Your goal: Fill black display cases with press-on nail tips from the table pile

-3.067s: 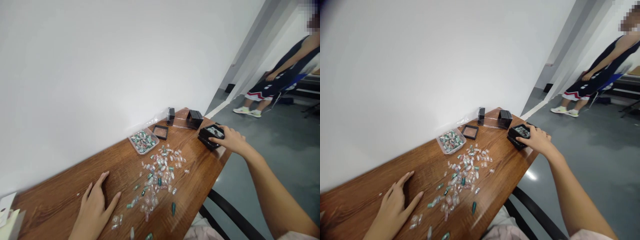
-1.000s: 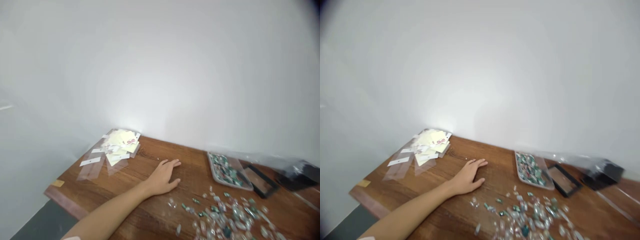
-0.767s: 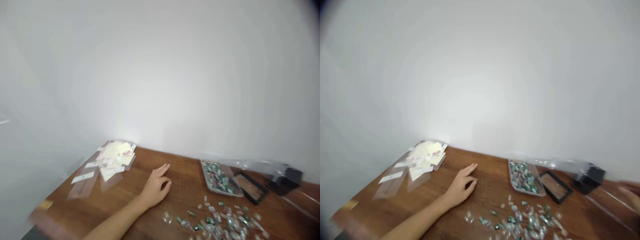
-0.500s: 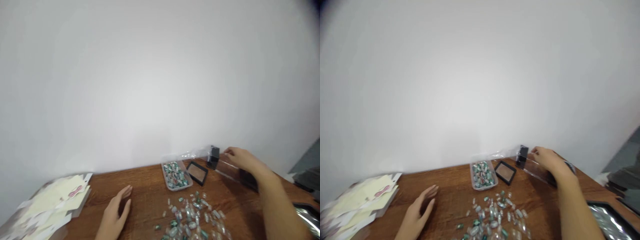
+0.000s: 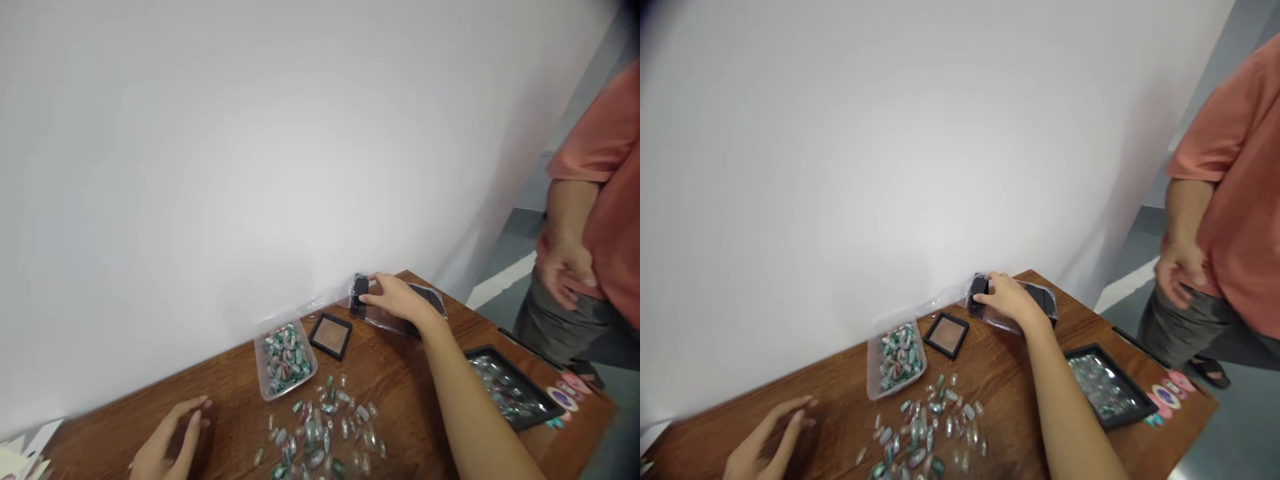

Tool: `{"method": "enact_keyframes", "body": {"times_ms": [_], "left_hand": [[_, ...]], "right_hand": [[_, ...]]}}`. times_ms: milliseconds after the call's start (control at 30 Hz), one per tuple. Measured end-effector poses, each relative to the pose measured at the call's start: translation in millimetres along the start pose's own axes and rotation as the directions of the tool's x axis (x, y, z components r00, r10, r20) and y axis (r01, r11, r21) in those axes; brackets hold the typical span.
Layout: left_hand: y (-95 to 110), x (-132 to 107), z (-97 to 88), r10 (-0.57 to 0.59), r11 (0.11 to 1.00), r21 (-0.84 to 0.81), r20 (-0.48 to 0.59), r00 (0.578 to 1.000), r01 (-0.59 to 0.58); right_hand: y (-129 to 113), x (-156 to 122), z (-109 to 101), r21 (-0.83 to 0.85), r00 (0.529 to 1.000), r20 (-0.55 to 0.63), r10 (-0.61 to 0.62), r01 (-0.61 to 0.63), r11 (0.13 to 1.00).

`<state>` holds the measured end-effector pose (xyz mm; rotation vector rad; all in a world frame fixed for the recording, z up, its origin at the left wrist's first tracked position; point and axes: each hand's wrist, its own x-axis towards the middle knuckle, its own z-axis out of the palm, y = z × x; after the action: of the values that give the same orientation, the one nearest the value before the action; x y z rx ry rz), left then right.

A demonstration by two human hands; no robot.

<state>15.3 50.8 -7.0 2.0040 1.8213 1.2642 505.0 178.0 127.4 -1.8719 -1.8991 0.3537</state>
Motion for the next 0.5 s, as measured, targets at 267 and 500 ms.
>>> {"method": "enact_keyframes", "body": {"times_ms": [267, 500], "left_hand": [[22.5, 21.1, 30.3, -0.091, 0.983, -0.153, 0.066, 0.994, 0.100], [24.9, 20.0, 27.1, -0.117, 0.976, -0.169, 0.110, 0.987, 0.135]], "right_hand": [[-1.0, 7.8, 26.7, 0.024, 0.997, 0.002, -0.073, 0.073, 0.997], [12.3, 16.3, 33.2, -0.015, 0.998, -0.020, -0.054, 0.053, 0.998]]}}
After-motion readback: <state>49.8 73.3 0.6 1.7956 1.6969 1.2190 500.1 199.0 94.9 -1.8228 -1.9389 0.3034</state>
